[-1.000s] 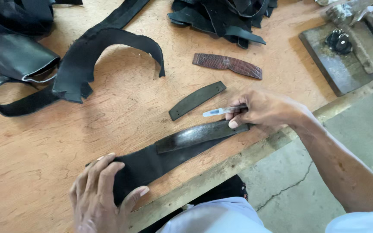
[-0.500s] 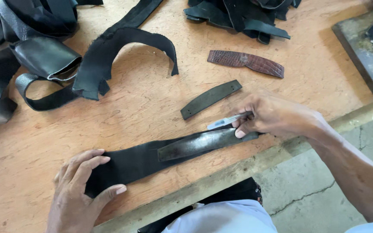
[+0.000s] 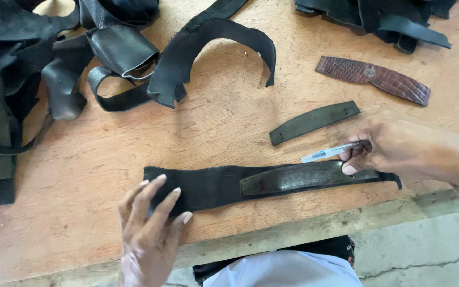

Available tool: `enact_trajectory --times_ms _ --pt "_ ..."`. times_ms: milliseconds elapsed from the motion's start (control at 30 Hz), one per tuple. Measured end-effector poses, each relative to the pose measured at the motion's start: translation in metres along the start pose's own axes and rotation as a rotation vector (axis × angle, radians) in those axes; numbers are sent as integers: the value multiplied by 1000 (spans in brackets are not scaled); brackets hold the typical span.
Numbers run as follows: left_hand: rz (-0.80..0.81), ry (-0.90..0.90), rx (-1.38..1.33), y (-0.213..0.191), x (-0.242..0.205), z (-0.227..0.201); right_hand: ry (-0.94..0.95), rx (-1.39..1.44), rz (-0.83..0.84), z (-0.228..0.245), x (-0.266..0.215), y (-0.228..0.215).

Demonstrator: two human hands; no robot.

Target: The person traces the outline of a template onto a piece of black material using a pen while holding it steady on a wooden workbench.

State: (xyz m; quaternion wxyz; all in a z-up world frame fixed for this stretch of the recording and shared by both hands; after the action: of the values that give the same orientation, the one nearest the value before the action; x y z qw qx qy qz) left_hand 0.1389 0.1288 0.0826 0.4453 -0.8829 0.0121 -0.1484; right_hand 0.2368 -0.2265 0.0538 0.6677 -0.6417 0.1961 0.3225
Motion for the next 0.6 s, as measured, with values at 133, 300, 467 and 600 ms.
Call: enact_trajectory --times_ms 133,300,467,600 --pt "-180 138 24 16 -21 -40 143 -122 182 -7 2 10" --pt "73 269 -249 78 -24 -107 -76 42 -10 5 6 4" --pt "205 337 -299 116 9 -148 -264 12 -494 7 -27 -14" --pt "174 307 -240 126 25 -150 25 232 -368 -36 -35 9"
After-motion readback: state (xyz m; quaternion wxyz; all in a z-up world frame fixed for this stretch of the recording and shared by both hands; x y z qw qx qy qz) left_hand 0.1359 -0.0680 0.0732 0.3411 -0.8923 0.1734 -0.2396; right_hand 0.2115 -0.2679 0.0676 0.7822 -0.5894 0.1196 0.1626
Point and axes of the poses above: each hand's wrist, its own x-axis towards the middle knuckle, its own y-axis out of the palm, z = x × y, the point moved 9 cm from there along x, towards the middle knuckle, and after that the axes turned 14 degrees about -x, right-handed, at the moved point
